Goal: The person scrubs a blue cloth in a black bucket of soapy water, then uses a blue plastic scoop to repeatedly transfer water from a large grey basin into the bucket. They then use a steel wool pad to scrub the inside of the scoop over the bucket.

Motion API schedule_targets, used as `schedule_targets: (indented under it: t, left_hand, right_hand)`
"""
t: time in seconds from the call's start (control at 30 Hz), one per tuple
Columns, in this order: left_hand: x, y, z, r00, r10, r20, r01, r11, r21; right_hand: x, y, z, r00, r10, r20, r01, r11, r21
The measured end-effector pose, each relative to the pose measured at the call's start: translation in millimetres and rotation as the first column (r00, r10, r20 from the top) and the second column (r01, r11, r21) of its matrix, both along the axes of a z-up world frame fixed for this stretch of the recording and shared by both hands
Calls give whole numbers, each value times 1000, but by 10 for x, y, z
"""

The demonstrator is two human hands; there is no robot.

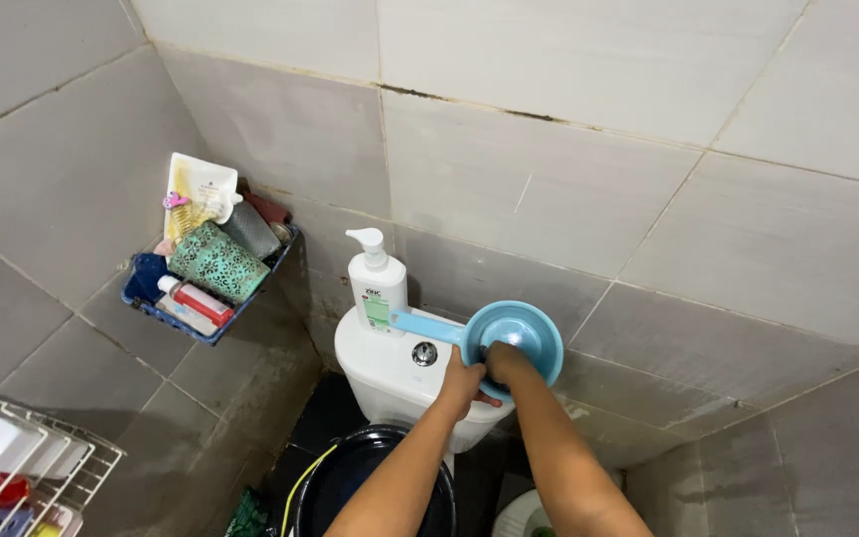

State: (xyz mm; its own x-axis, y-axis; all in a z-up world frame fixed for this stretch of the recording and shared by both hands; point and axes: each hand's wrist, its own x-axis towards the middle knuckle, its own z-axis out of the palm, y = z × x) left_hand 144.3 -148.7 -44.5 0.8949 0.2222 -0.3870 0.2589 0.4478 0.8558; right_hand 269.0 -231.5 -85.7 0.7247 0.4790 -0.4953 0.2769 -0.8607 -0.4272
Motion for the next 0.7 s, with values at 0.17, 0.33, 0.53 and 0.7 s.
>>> schedule_targets:
  t: [0.17, 0.33, 0.53, 0.7]
  left_hand:
    - [-56, 25, -7, 999, 13, 52, -13, 1000, -2]
    - [-54, 67, -141, 999, 4, -39, -4, 1000, 2]
    - [-30, 89, -222, 1000, -3, -26, 3, 1000, -11]
    - [30, 112, -144, 1000, -10, -10, 9, 999, -35]
  right_hand:
    - [287, 83, -574, 995, -93, 22, 90, 992, 84]
    - [536, 77, -1262, 878, -354, -322, 479, 673, 564]
    - [273, 77, -948, 894, -364, -264, 436, 561, 704]
    - [112, 64, -320, 976, -145, 165, 93, 954, 285]
